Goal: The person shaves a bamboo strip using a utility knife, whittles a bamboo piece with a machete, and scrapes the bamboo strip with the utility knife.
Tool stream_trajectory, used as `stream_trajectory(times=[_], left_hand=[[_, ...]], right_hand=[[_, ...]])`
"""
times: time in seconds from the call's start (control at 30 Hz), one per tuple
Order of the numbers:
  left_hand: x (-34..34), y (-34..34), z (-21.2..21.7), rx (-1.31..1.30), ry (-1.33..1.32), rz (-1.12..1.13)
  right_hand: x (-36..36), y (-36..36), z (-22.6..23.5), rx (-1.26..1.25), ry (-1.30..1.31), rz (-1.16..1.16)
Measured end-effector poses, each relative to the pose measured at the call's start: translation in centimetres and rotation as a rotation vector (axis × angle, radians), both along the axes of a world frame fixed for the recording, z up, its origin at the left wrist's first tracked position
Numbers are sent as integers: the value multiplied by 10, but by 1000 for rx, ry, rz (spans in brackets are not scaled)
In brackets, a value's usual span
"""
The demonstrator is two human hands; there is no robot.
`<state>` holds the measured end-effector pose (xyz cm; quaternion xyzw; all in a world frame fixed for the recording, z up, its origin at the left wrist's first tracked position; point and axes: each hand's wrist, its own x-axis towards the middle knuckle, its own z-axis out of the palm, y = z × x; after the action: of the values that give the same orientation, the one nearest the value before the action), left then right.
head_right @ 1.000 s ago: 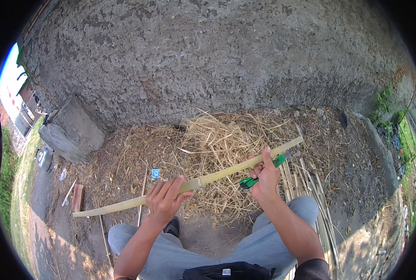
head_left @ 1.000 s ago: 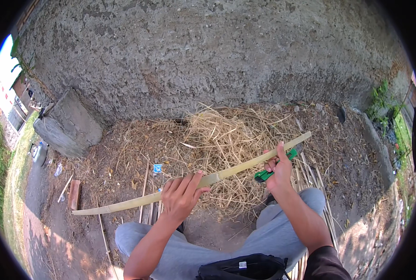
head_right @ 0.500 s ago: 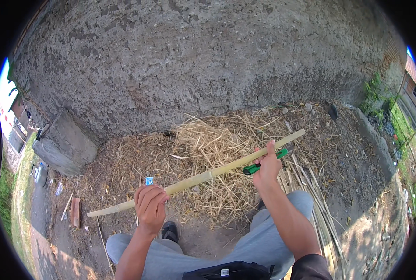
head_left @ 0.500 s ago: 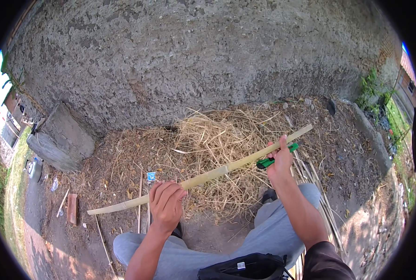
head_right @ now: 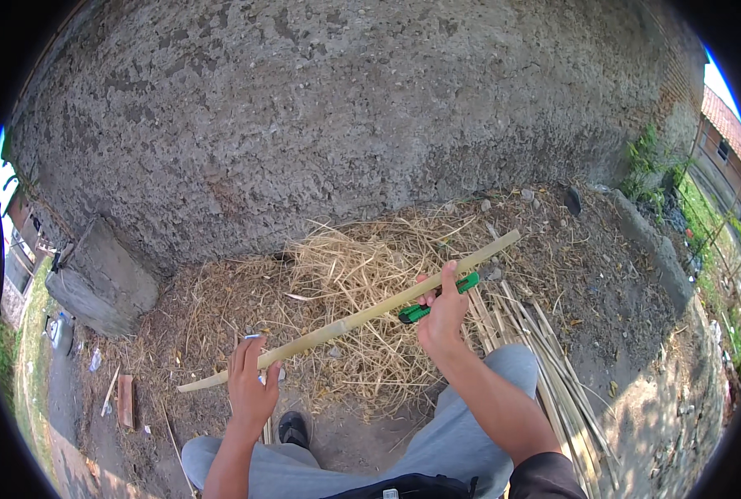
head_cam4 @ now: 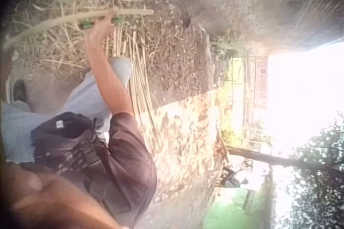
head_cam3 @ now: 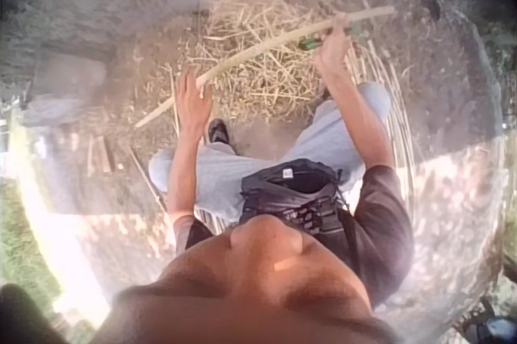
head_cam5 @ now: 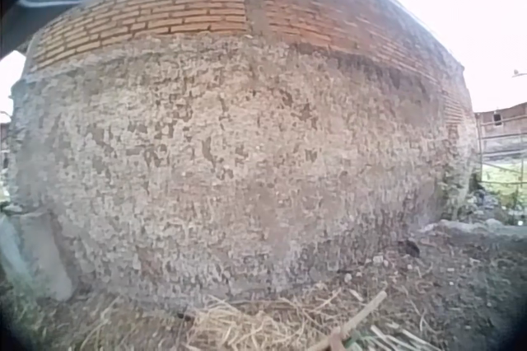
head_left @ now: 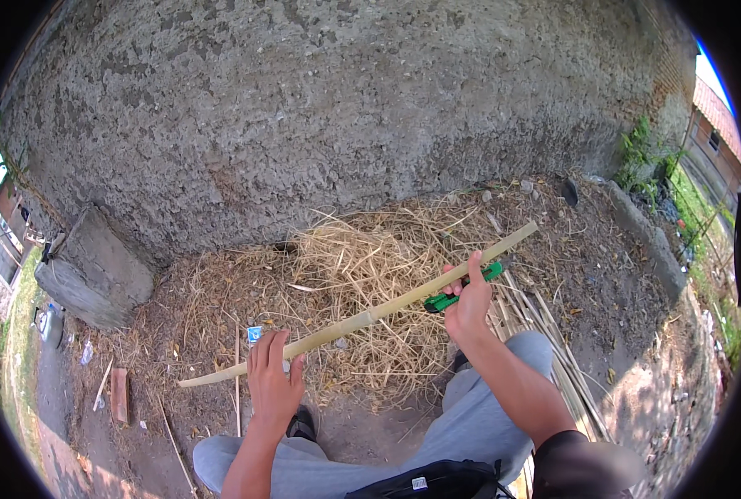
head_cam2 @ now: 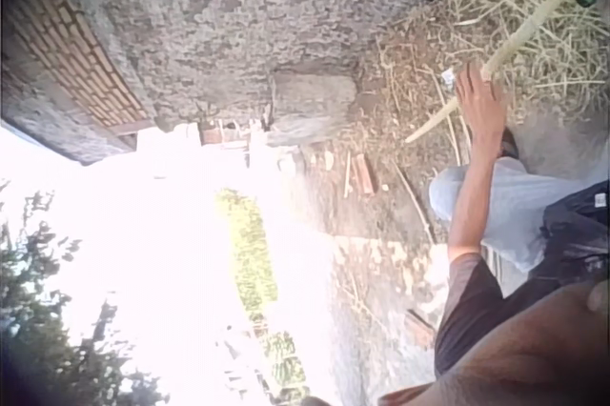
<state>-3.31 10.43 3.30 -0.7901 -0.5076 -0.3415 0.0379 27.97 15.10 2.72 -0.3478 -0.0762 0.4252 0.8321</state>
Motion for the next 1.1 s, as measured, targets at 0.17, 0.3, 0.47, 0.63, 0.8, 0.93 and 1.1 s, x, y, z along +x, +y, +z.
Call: stream_trajectory(times=[0.17,0.3,0.47,0.63,0.8,0.93,1.1], left_hand=[[-6,1,-9,-235,12,40],[-8,1,-13,-224,4,40],[-8,3,-16,-230,-8,-38],[-8,1,-14,-224,-83,-29],[-7,0,-14,-187,-142,-21],[-8,0,-17,-180,-132,-31],[-10,3,-29,-132,-169,-82]], right_hand=[[-2,-3,4,13,10,29],[-1,-3,8,-6,47,57],[6,-5,3,61,75,76],[2,-8,10,68,66,114],[4,-7,12,68,71,100],[6,-9,12,85,71,110],[4,-8,11,113,8,110]])
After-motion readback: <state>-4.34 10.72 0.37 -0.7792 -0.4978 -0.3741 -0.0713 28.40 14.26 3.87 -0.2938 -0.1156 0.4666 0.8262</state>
